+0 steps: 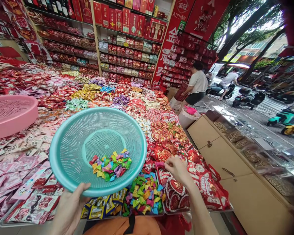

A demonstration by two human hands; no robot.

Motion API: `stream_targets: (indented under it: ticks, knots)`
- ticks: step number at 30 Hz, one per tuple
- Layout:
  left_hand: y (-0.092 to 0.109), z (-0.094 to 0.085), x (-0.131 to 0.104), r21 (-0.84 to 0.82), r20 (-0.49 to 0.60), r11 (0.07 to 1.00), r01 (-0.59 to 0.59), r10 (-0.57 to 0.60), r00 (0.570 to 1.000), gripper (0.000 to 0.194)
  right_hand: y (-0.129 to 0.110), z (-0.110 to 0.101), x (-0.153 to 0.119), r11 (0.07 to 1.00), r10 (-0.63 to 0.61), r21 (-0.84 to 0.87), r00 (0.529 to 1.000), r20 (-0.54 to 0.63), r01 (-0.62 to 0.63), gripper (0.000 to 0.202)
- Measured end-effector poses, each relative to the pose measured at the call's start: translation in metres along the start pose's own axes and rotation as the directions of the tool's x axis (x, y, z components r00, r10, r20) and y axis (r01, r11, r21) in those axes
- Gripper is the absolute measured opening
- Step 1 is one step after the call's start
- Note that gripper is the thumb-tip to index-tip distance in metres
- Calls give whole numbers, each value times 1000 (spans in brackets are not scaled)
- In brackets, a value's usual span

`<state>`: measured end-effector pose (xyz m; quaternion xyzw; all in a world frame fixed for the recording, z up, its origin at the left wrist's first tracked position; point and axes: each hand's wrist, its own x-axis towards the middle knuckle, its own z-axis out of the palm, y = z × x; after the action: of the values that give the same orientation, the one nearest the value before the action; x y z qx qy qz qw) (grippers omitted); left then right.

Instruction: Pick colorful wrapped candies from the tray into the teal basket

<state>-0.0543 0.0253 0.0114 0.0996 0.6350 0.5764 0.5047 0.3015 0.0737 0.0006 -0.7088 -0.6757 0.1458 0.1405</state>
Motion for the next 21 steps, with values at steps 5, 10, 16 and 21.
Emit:
stream_targets:
  ticks: [5,10,16,21]
  knots:
    - [-6,5,-8,7,18,1000,29,-29,999,36,-41,-18,17,987,-111,106,990,-86,120,30]
    - [-22,2,-7,25,57,999,40,-42,997,33,-85,15,33,977,-198,81,980,12,196,21]
    - [-26,3,-12,7,100,999,33,-34,994,26,-108,51,39,977,-214,2,973,84,215,19]
    - [-21,5,-12,-14,94,999,34,-32,995,31,-111,45,34,969,-229,-59,961,153,240,27]
